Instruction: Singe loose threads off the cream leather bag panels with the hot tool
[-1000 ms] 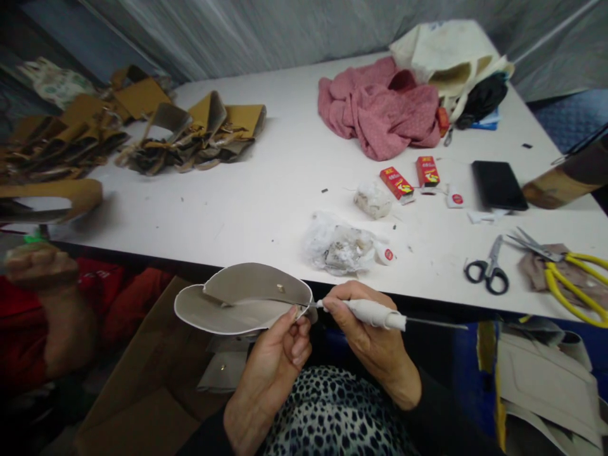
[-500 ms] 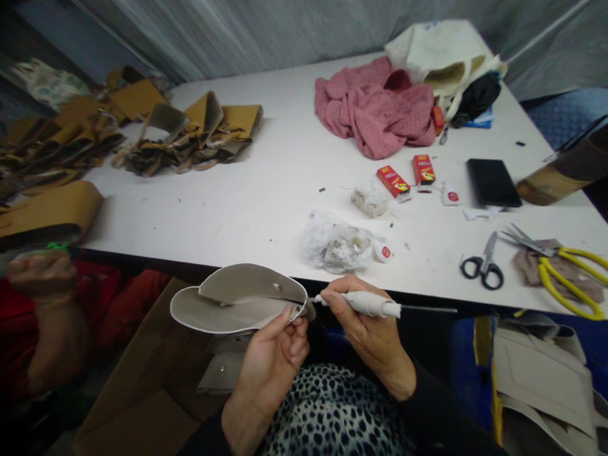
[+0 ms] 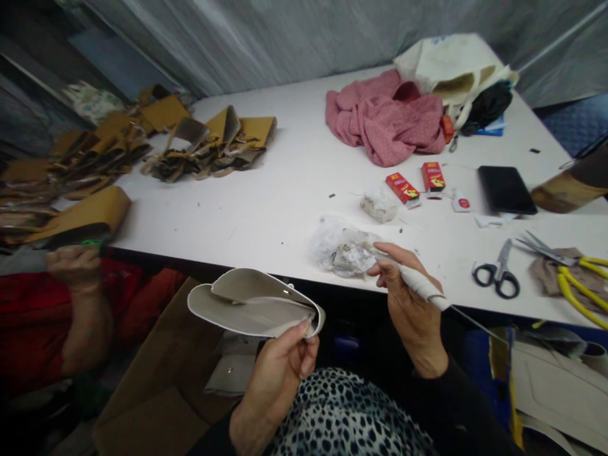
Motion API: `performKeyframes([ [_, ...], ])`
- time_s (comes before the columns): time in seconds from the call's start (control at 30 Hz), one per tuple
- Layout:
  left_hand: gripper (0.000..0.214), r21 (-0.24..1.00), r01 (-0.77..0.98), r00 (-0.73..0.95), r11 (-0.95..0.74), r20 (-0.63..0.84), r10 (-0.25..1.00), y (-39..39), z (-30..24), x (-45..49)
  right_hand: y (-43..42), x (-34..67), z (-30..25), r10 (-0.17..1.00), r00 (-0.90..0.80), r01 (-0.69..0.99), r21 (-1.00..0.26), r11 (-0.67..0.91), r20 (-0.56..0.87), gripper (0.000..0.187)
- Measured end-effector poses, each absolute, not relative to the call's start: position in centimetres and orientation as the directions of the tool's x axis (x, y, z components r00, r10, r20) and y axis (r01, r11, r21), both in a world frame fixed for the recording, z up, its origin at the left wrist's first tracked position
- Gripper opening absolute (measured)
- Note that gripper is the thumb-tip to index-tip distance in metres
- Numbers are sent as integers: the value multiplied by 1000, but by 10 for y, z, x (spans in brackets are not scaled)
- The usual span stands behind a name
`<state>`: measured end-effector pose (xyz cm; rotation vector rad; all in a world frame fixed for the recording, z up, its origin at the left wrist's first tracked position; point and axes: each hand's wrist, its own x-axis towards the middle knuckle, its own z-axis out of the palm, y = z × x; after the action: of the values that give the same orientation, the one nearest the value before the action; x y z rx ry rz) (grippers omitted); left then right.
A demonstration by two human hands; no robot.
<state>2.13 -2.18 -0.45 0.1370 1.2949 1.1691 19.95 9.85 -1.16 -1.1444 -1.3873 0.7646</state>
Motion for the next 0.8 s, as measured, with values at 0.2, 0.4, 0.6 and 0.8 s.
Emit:
performKeyframes([
  [0.2, 30, 728, -234, -134, 645, -681, 720, -73, -8, 2, 109, 184, -15, 931, -98, 233, -902, 364, 351, 33],
  [0.4, 22, 679, -117, -88, 725, -734, 673, -98, -17, -5, 115, 123, 9, 809, -301, 383, -713, 587, 504, 34],
  [0.6, 23, 692, -64, -95, 719, -722, 685, -92, -13, 5, 80, 59, 21, 657, -638, 367, -591, 718, 401, 37],
  [0.8, 15, 670, -88, -66, 737, -742, 667, -94, -26, 6, 76, 39, 1, 709, -646, 537, -490, 686, 285, 24],
])
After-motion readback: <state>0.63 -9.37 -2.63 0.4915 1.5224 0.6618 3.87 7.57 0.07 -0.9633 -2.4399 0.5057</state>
